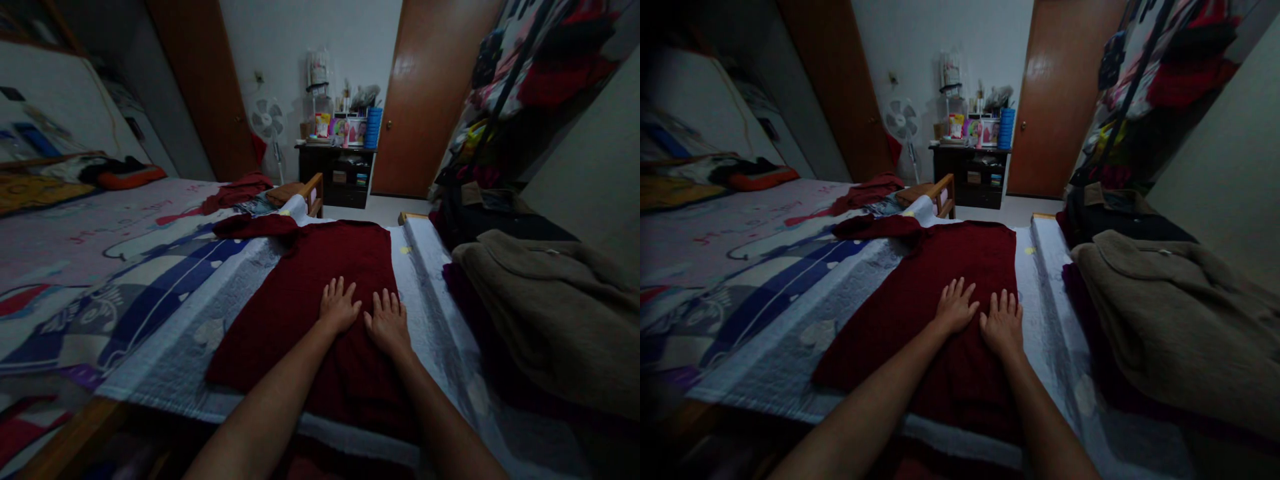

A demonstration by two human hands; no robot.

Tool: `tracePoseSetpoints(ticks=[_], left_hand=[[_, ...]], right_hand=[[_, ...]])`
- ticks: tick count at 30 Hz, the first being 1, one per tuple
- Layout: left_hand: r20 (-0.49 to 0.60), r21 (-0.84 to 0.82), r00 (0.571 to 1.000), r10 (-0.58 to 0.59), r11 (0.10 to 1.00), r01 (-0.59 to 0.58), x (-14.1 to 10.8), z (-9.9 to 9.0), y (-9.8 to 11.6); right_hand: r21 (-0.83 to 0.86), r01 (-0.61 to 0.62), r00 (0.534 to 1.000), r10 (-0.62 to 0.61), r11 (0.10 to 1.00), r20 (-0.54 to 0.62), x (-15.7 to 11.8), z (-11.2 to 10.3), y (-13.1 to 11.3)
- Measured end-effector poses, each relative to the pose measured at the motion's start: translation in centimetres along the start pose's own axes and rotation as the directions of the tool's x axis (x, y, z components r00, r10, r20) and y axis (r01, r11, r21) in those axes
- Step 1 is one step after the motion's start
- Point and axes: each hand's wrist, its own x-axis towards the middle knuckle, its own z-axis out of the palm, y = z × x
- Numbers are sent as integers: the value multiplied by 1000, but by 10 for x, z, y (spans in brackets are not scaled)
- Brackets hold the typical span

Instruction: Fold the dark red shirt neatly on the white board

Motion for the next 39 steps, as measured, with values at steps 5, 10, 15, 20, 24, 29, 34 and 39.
tracePoseSetpoints(ticks=[5, 10, 15, 20, 24, 29, 34, 39], left_hand=[[-48, 21, 999, -19, 1000, 20, -5, -3, 2], [26, 12, 999, 39, 999, -40, -15, -8, -11], [58, 32, 996, 62, 997, -64, -31, -15, -32], [22, 53, 997, 76, 996, -77, -38, -18, -37], [11, 58, 996, 84, 995, -85, -38, -16, -36], [-1, 63, 996, 84, 994, -84, -39, -17, -36], [-22, 57, 997, 74, 996, -73, -39, -16, -35], [-25, 34, 997, 71, 997, -70, -40, -16, -36]], right_hand=[[-2, 7, 1000, -7, 1000, 14, 0, 0, 0], [1, 5, 1000, -5, 1000, 13, 1, -2, 0], [-9, 6, 1000, -6, 1000, 8, 1, -1, 0], [-11, 6, 1000, -5, 1000, 22, 1, 0, 0], [21, -4, 988, 1, 1000, 155, 12, -13, 3], [76, 98, 979, -110, 992, 170, 45, -33, -6], [174, 187, 976, -202, 967, 78, 65, -16, -25], [134, 182, 983, -184, 974, 3, 60, 9, -29]])
